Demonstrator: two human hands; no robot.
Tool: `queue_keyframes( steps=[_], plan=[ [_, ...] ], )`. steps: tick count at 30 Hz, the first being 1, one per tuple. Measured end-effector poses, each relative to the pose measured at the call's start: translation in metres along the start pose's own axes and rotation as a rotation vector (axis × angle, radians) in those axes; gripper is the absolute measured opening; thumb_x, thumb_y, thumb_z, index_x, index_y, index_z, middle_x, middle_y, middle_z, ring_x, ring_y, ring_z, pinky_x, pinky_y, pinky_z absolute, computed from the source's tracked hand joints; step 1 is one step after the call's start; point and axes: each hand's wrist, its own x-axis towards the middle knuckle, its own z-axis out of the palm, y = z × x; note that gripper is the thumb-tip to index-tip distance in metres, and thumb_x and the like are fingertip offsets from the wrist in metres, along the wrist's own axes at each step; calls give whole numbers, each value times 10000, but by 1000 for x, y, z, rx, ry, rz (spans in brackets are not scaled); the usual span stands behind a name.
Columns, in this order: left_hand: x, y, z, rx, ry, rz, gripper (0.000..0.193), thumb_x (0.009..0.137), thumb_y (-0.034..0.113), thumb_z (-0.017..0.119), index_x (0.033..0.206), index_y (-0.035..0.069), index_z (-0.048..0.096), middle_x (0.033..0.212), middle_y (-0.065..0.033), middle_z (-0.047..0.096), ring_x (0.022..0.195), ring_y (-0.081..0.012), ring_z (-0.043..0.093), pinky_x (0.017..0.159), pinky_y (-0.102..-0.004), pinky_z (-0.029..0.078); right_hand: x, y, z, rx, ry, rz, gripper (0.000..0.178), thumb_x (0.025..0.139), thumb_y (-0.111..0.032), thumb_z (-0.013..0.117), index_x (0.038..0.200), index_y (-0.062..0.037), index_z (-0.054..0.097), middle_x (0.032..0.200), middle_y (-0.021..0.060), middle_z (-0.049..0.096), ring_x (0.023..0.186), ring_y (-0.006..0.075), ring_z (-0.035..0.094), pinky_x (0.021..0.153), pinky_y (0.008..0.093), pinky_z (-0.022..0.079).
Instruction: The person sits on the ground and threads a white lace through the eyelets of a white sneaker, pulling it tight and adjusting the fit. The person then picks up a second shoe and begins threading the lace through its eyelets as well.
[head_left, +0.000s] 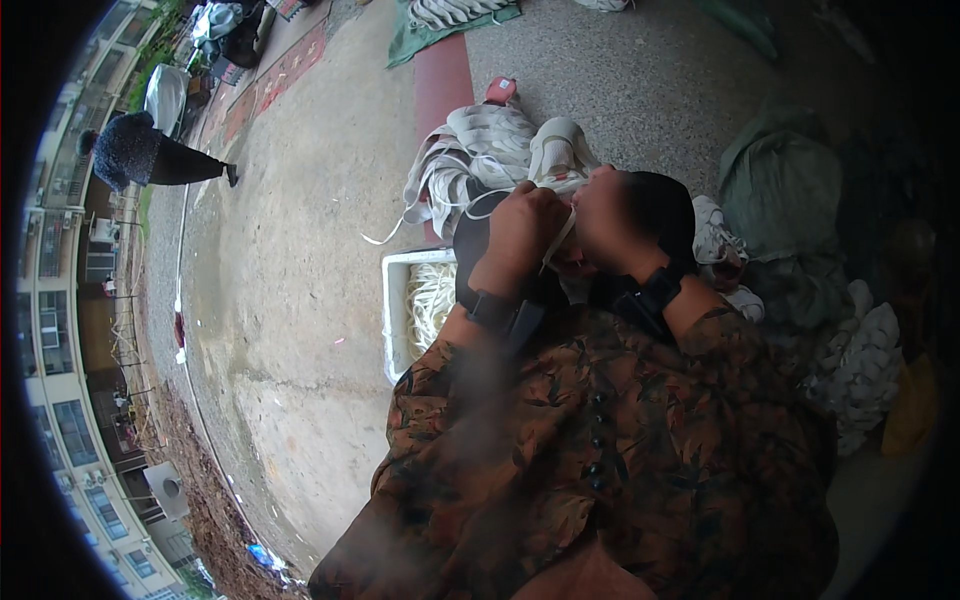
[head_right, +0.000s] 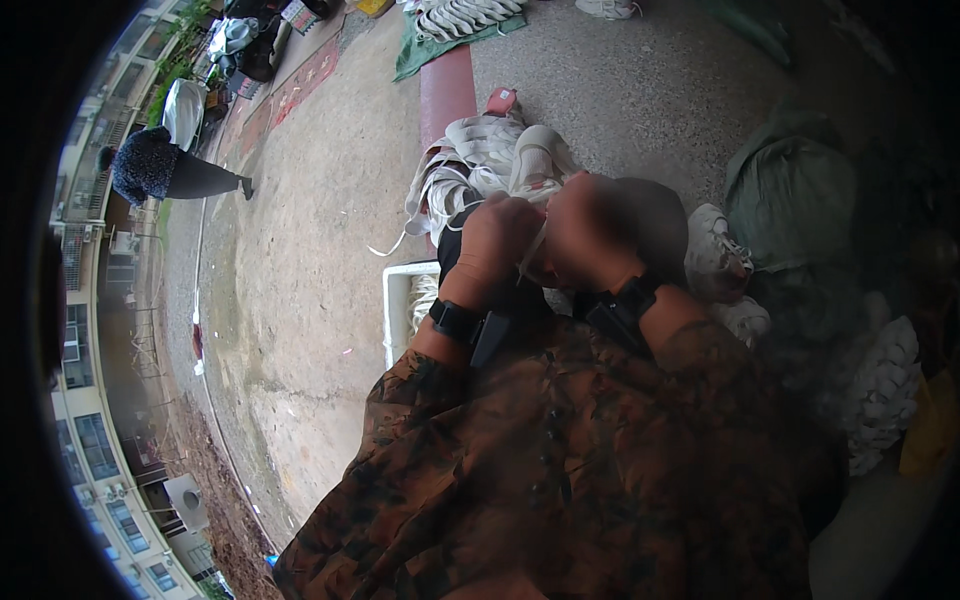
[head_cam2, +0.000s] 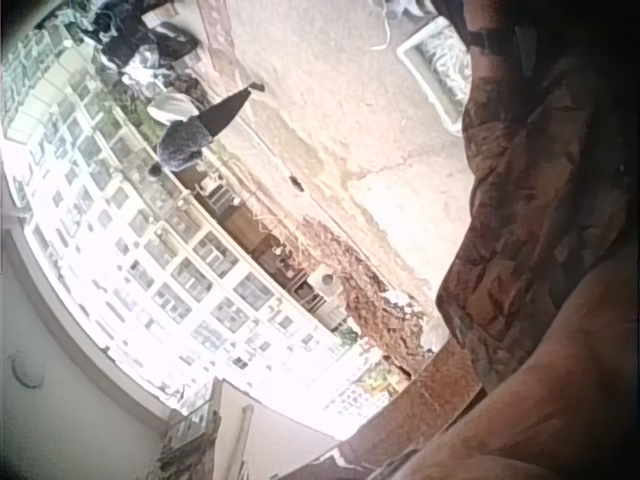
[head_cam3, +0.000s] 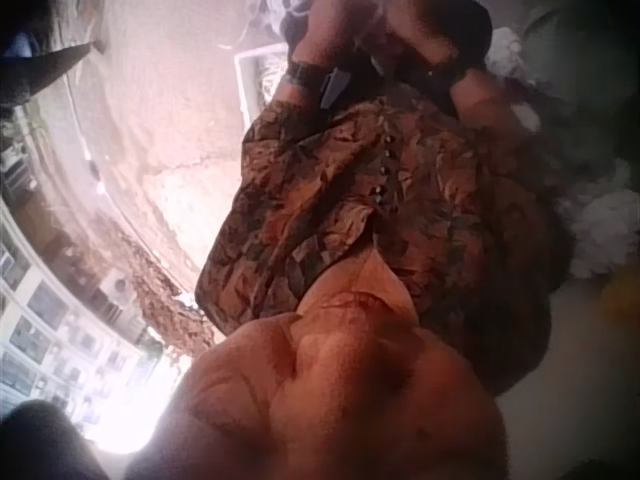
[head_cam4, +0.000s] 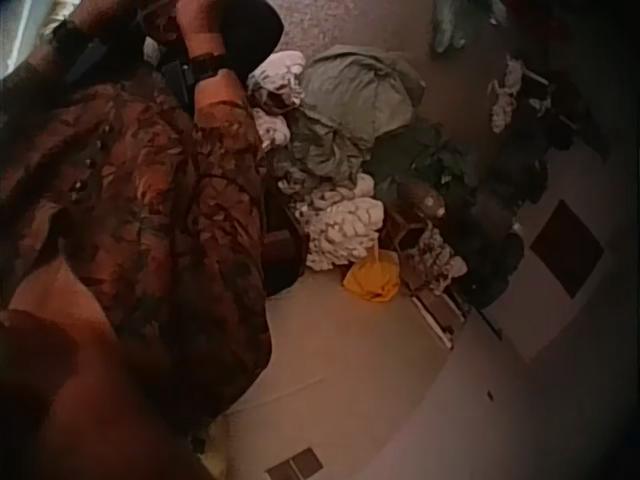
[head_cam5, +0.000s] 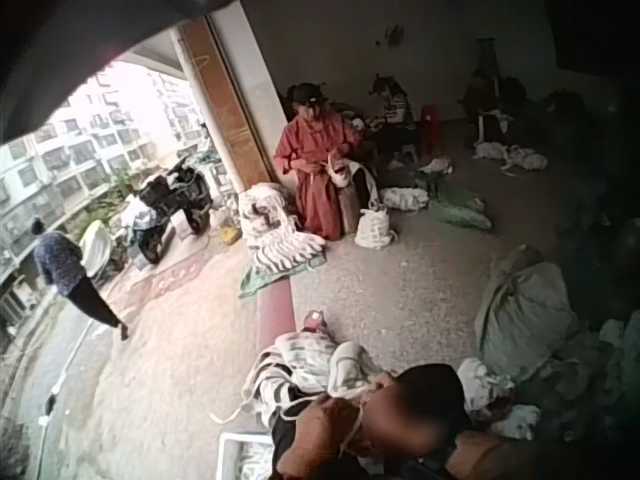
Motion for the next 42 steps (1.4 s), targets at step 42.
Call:
queue_keyframes(
  steps=[42],
  plan=[
    [-20, -22, -27, -339, 50, -306, 207, 795, 178, 633, 887, -6, 613, 828, -200, 621, 773, -358, 622, 695, -409, 491, 5, -20, -47, -33, -208, -82, 308, 668, -28, 674, 961, -35, 578, 883, 135, 565, 795, 269, 558, 734, 352, 458]
  ],
)
